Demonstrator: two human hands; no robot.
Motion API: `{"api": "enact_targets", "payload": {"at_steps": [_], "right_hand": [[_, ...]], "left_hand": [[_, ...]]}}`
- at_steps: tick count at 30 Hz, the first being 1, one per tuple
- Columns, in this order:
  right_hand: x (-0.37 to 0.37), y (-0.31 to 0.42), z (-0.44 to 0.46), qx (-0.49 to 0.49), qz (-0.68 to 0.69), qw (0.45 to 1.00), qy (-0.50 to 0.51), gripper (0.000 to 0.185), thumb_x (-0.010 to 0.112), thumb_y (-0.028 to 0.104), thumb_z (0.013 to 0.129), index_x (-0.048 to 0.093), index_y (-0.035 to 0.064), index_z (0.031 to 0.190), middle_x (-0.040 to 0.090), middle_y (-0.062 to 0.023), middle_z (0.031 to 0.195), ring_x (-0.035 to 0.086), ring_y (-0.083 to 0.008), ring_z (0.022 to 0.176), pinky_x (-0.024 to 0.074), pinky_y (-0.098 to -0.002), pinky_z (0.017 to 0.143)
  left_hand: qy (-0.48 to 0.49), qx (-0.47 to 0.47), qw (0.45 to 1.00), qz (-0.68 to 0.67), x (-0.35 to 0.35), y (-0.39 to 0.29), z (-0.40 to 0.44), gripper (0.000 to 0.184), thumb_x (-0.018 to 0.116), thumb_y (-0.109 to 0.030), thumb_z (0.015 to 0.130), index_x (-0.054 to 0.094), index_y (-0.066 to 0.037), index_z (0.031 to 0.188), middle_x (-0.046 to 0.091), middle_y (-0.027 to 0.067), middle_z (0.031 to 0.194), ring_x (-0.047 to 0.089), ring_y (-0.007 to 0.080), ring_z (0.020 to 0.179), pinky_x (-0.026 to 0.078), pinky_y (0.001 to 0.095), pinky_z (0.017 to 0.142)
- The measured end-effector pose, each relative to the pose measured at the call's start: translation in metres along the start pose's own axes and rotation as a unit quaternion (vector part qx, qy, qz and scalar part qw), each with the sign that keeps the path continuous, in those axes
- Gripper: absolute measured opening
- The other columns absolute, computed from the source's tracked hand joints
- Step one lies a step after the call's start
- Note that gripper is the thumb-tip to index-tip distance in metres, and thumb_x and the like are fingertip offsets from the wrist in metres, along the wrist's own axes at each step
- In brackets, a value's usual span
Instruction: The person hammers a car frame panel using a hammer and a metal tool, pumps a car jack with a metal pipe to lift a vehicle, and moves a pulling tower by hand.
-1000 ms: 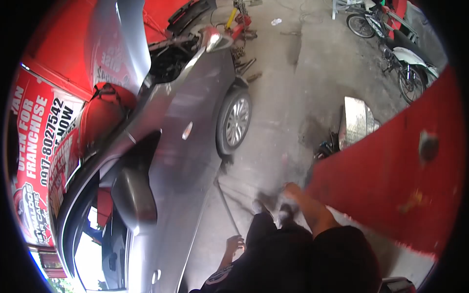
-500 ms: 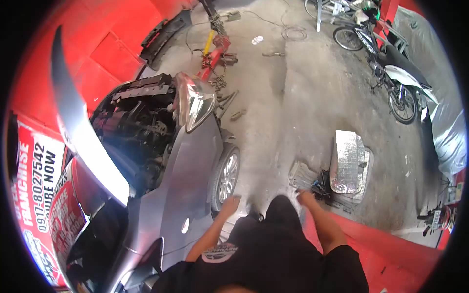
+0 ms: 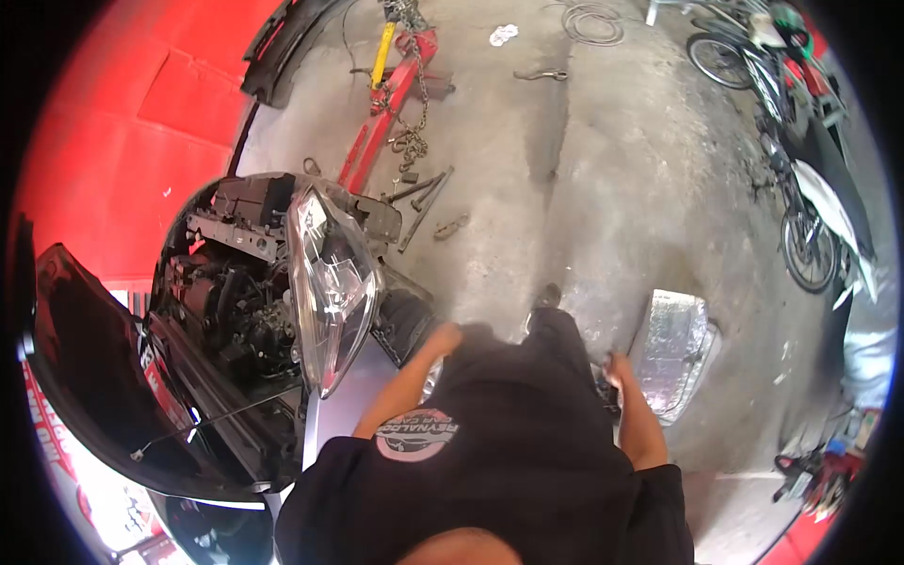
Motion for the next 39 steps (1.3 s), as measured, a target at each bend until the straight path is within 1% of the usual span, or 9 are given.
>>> {"api": "enact_targets", "payload": {"at_steps": [3, 11, 15, 18, 26, 32, 35, 37, 39], "right_hand": [[-0.113, 0.172, 0.057, -0.289, -0.188, 0.926, -0.156, 0.038, 0.059, 0.008, 0.087, 0.064, 0.0062, 0.124, 0.067, -0.0218, 0.086, 0.067, -0.0310, 0.081, 0.0523, -0.0402, 0.071], [-0.261, 0.492, 0.217, -0.401, -0.041, 0.891, -0.206, 0.037, 0.053, 0.007, 0.090, 0.060, 0.0027, 0.126, 0.064, -0.0056, 0.074, 0.059, -0.0126, 0.064, 0.0481, -0.0280, 0.057], [-0.218, 0.408, 0.363, -0.210, -0.079, 0.970, -0.094, 0.038, 0.069, 0.011, 0.082, 0.066, 0.0095, 0.120, 0.069, -0.0159, 0.078, 0.067, -0.0238, 0.070, 0.0544, -0.0371, 0.064], [-0.200, 0.439, 0.325, -0.011, 0.099, 0.992, 0.072, 0.035, 0.065, 0.005, 0.084, 0.065, 0.0027, 0.120, 0.070, -0.0179, 0.081, 0.070, -0.0225, 0.072, 0.0573, -0.0382, 0.061], [-0.279, 0.641, 0.367, -0.111, -0.136, 0.984, -0.021, 0.032, 0.056, 0.000, 0.086, 0.065, -0.0040, 0.116, 0.070, -0.0165, 0.078, 0.069, -0.0232, 0.066, 0.0572, -0.0403, 0.058], [-0.417, 0.831, 0.575, 0.012, 0.122, 0.992, 0.014, 0.037, 0.061, -0.001, 0.086, 0.062, 0.0040, 0.122, 0.068, -0.0134, 0.077, 0.067, -0.0259, 0.065, 0.0543, -0.0417, 0.052], [-0.501, 0.938, 0.735, -0.234, -0.166, 0.957, -0.031, 0.041, 0.057, -0.001, 0.087, 0.058, 0.0051, 0.127, 0.067, -0.0135, 0.075, 0.064, -0.0220, 0.053, 0.0470, -0.0338, 0.036], [-0.536, 1.092, 0.740, -0.233, -0.305, 0.921, -0.075, 0.039, 0.068, 0.016, 0.082, 0.065, 0.0073, 0.120, 0.068, -0.0231, 0.108, 0.067, -0.0378, 0.100, 0.0535, -0.0434, 0.087], [-0.544, 1.253, 0.725, -0.295, -0.308, 0.899, -0.095, 0.042, 0.066, 0.017, 0.081, 0.065, 0.0063, 0.121, 0.065, -0.0257, 0.117, 0.061, -0.0428, 0.110, 0.0486, -0.0475, 0.095]], "left_hand": [[-0.061, -0.022, 0.992, -0.113, -0.077, -0.028, 0.027, 0.029, 0.058, -0.018, 0.084, 0.072, -0.001, 0.101, 0.070, 0.0215, 0.096, 0.067, 0.0339, 0.092, 0.051, 0.0426, 0.083], [-0.052, -0.081, 0.953, -0.286, -0.161, -0.027, 0.236, 0.027, 0.056, -0.014, 0.083, 0.074, -0.001, 0.098, 0.073, 0.0179, 0.092, 0.069, 0.0232, 0.085, 0.053, 0.0377, 0.072], [0.008, -0.099, 0.912, -0.397, -0.199, -0.012, 0.358, 0.027, 0.055, -0.014, 0.084, 0.073, 0.001, 0.097, 0.073, 0.0200, 0.093, 0.070, 0.0246, 0.084, 0.054, 0.0377, 0.071], [-0.049, 0.069, 0.995, 0.049, -0.336, -0.103, 0.414, 0.027, 0.054, -0.015, 0.085, 0.073, -0.001, 0.096, 0.072, 0.0215, 0.097, 0.071, 0.0303, 0.086, 0.055, 0.0390, 0.075], [-0.172, 0.024, 0.935, -0.309, -0.669, -0.244, 0.632, 0.028, 0.060, -0.020, 0.093, 0.070, 0.002, 0.106, 0.071, 0.0124, 0.086, 0.067, 0.0186, 0.077, 0.052, 0.0334, 0.070], [-0.234, -0.077, 0.866, -0.434, -0.785, -0.334, 0.699, 0.040, 0.058, -0.033, 0.099, 0.067, 0.004, 0.111, 0.071, 0.0137, 0.091, 0.068, 0.0194, 0.080, 0.053, 0.0343, 0.069], [-0.355, -0.041, 0.844, -0.400, -0.844, -0.331, 0.716, 0.053, 0.053, -0.046, 0.100, 0.066, 0.002, 0.119, 0.071, 0.0124, 0.094, 0.069, 0.0213, 0.085, 0.055, 0.0353, 0.069], [-0.398, -0.019, 0.784, -0.476, -0.881, -0.319, 0.721, 0.064, 0.050, -0.055, 0.099, 0.060, 0.001, 0.128, 0.069, 0.0147, 0.104, 0.069, 0.0252, 0.089, 0.056, 0.0382, 0.071], [-0.440, -0.002, 0.705, -0.556, -0.947, -0.341, 0.697, 0.078, 0.047, -0.064, 0.097, 0.049, 0.002, 0.139, 0.063, 0.0201, 0.121, 0.067, 0.0314, 0.099, 0.056, 0.0443, 0.082]]}}
Point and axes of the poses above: each hand's wrist, its own z-axis towards the middle knuckle, its own x-axis out of the palm, y = z × x, the point moved 6 cm from there along z, towards the middle knuckle
